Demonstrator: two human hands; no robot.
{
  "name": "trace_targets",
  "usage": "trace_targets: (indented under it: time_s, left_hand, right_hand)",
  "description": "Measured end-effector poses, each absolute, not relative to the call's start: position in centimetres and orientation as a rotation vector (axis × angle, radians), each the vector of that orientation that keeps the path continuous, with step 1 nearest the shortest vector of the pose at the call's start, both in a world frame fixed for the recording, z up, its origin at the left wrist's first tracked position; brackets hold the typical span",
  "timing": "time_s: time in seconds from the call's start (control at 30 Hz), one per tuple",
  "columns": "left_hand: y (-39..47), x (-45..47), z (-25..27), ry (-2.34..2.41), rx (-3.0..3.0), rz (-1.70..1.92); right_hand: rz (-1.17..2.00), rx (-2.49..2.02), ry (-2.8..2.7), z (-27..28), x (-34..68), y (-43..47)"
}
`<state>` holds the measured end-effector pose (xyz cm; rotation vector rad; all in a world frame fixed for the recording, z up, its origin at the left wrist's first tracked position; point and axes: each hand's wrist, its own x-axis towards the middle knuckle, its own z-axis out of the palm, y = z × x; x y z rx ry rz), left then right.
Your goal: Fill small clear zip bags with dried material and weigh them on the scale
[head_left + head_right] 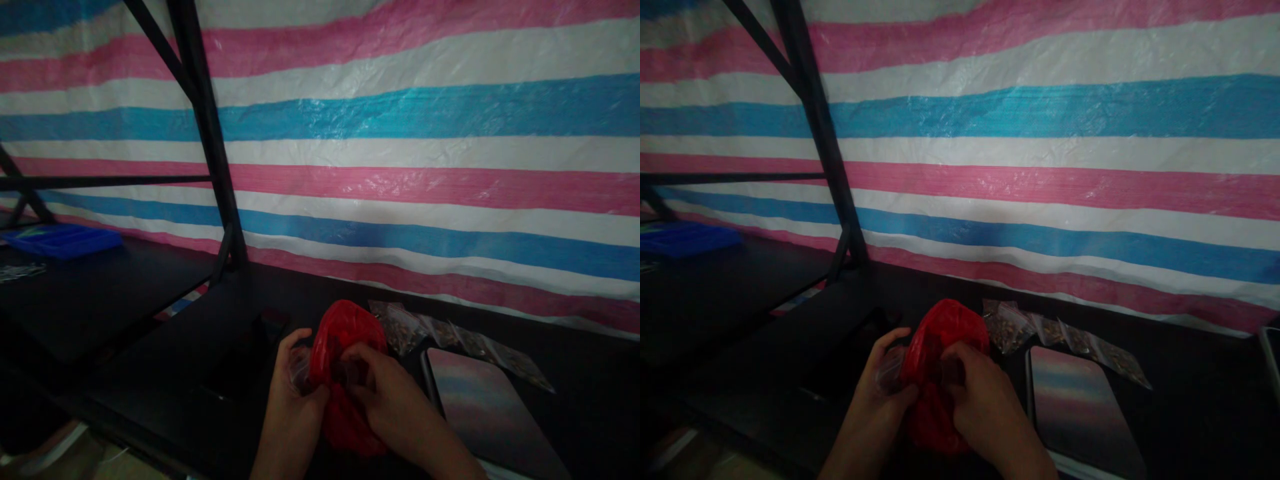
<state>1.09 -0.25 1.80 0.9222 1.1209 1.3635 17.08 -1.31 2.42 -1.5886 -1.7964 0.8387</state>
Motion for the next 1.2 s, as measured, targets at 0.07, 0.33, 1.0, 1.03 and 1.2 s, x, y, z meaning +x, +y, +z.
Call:
trace_targets:
  time_s: [0.07, 0.33, 1.0, 1.03, 1.2]
  left_hand:
    - [-0.1, 1.0, 1.6, 1.119, 0.959, 1.375]
    - [0.0, 1.5, 0.5, 1.047, 1.040, 1.392]
    - [-0.6, 2.4, 0.1, 0.955, 1.141, 1.373]
    - [-0.6, 2.4, 0.3, 0.958, 1.133, 1.373]
    - [-0.5, 2.3, 0.1, 0.991, 1.171, 1.395]
  right_hand:
    - [0.893, -1.548, -1.764, 2.4, 17.2, -1.2]
    - [1.029, -1.342, -1.623, 3.8, 18.1, -1.4]
    - [0.311, -1.527, -2.215, 7.1, 14.7, -2.8]
    - [0.305, -1.510, -2.202, 7.1, 14.6, -2.8]
    - [0.348, -1.443, -1.961, 6.9, 15.7, -2.3]
